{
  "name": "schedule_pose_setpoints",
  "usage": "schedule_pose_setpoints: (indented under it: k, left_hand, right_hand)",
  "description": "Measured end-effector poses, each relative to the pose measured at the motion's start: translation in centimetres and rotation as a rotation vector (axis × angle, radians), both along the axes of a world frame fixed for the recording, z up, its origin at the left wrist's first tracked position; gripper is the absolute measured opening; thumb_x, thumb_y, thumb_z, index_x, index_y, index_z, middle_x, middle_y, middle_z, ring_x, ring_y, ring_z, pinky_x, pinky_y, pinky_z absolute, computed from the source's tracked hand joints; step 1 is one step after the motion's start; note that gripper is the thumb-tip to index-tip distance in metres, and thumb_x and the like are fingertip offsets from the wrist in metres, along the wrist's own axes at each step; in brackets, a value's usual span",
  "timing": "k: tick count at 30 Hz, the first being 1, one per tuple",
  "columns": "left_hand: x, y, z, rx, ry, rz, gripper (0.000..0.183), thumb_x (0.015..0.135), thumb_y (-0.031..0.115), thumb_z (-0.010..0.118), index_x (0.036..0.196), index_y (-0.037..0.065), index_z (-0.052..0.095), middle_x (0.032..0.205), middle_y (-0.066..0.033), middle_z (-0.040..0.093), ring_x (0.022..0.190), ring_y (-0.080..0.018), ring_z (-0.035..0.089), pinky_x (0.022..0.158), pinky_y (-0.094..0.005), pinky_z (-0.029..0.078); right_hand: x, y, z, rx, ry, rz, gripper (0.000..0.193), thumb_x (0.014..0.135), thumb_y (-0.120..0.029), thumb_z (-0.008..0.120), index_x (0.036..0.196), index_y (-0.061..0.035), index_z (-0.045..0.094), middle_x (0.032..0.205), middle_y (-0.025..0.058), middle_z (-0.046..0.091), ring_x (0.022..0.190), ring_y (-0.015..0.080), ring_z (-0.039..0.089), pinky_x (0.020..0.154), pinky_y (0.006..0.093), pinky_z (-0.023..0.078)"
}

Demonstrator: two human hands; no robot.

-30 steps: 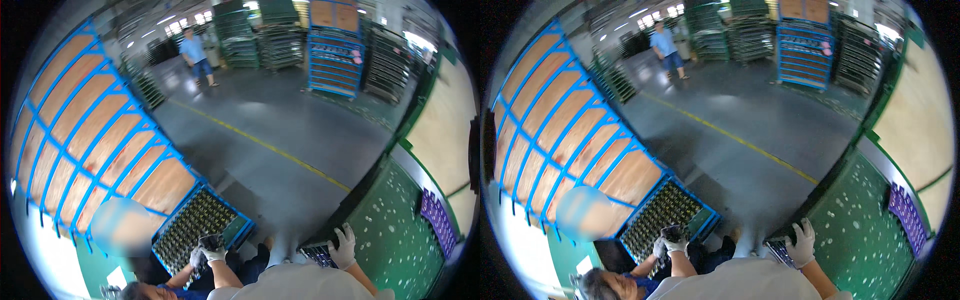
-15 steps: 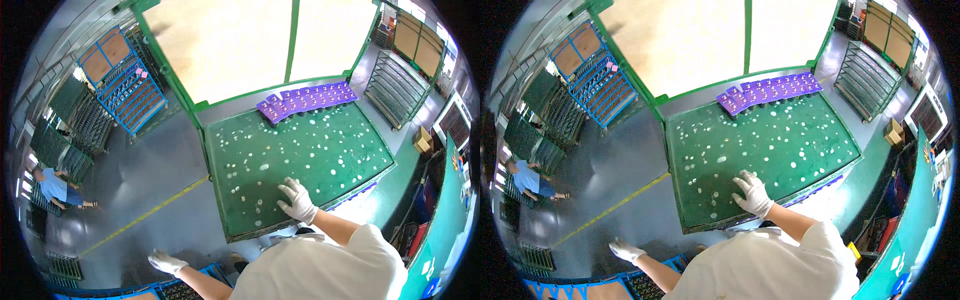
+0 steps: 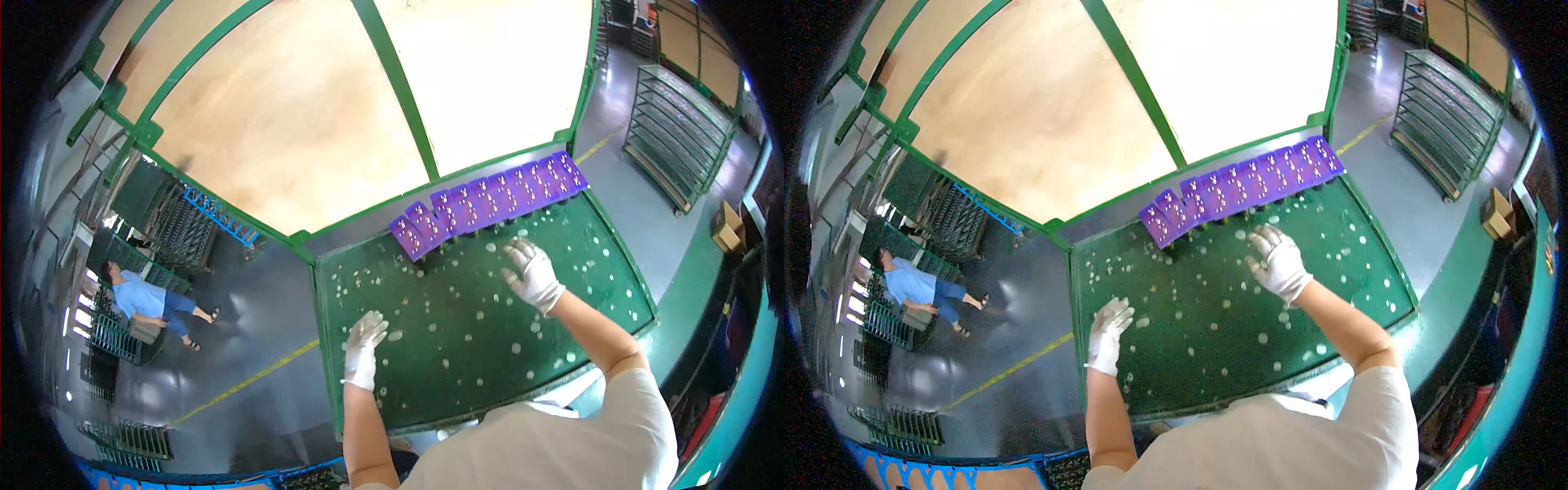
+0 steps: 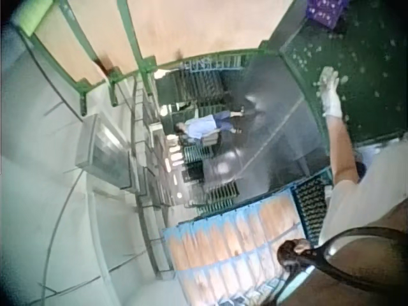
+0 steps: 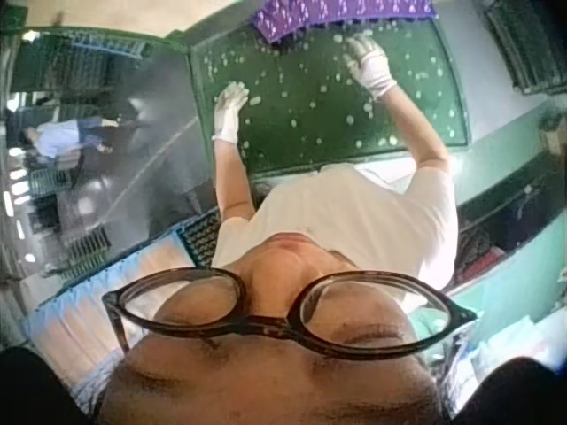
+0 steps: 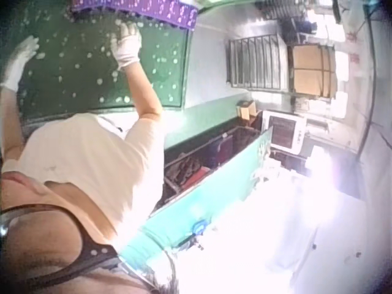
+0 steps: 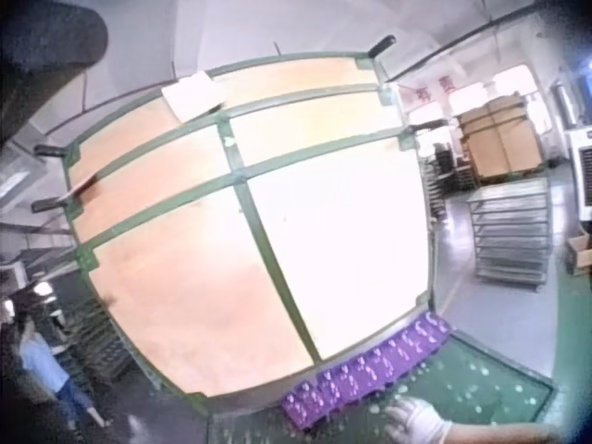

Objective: The person picks up purple circuit boards from a green table, holds them up to inspect both sides, and places them back down. The person repeats this process with multiple boards, occasionally stacking them or handing them to a coworker. The person wears white gloves throughout the task.

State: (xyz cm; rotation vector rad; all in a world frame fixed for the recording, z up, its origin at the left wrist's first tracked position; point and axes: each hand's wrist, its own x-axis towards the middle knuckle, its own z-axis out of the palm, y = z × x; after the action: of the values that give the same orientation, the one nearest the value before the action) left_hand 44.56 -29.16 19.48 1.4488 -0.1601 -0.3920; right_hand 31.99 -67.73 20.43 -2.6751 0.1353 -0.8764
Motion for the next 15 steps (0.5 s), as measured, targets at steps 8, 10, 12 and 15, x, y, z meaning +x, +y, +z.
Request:
schedule_pose_setpoints:
  k: [8, 10, 12, 15]
  left_hand:
    - [8.7, -11.2, -4.0, 0.442, -0.159, 0.164, 0.052, 0.098, 0.045, 0.047, 0.134, 0.007, 0.052, 0.132, -0.0085, 0.057, 0.119, -0.0221, 0.054, 0.099, -0.0340, 0.042]
    - [11.4, -13.5, -4.6, 0.256, -0.039, 0.230, 0.053, 0.099, 0.047, 0.045, 0.132, 0.005, 0.050, 0.126, -0.0085, 0.057, 0.113, -0.0217, 0.054, 0.100, -0.0350, 0.041]
    - [13.4, -15.3, -4.5, 0.113, 0.178, 0.256, 0.062, 0.101, 0.050, 0.040, 0.141, 0.003, 0.041, 0.137, -0.0135, 0.051, 0.124, -0.0248, 0.048, 0.106, -0.0377, 0.036]
    - [15.2, -17.4, -4.0, -0.125, 0.214, 0.115, 0.067, 0.103, 0.052, 0.035, 0.148, 0.003, 0.034, 0.145, -0.0142, 0.048, 0.134, -0.0231, 0.043, 0.112, -0.0357, 0.031]
  right_hand:
    - [15.9, -6.7, 3.4, -0.088, 0.220, 0.171, 0.055, 0.088, -0.037, 0.059, 0.131, -0.0034, 0.054, 0.134, 0.0220, 0.053, 0.130, 0.0376, 0.046, 0.108, 0.0484, 0.035]
    - [20.3, -6.5, 3.3, -0.121, 0.313, 0.119, 0.059, 0.090, -0.045, 0.054, 0.130, -0.0022, 0.055, 0.134, 0.0240, 0.053, 0.127, 0.0399, 0.047, 0.107, 0.0496, 0.035]
    - [24.2, -6.6, 2.6, -0.077, 0.496, 0.125, 0.063, 0.092, -0.052, 0.047, 0.131, -0.0032, 0.055, 0.124, 0.0264, 0.059, 0.121, 0.0416, 0.052, 0.105, 0.0509, 0.036]
    - [27.7, -6.7, 1.2, -0.134, 0.572, 0.102, 0.067, 0.093, -0.060, 0.040, 0.131, -0.0087, 0.058, 0.120, 0.0269, 0.062, 0.115, 0.0409, 0.058, 0.101, 0.0467, 0.042]
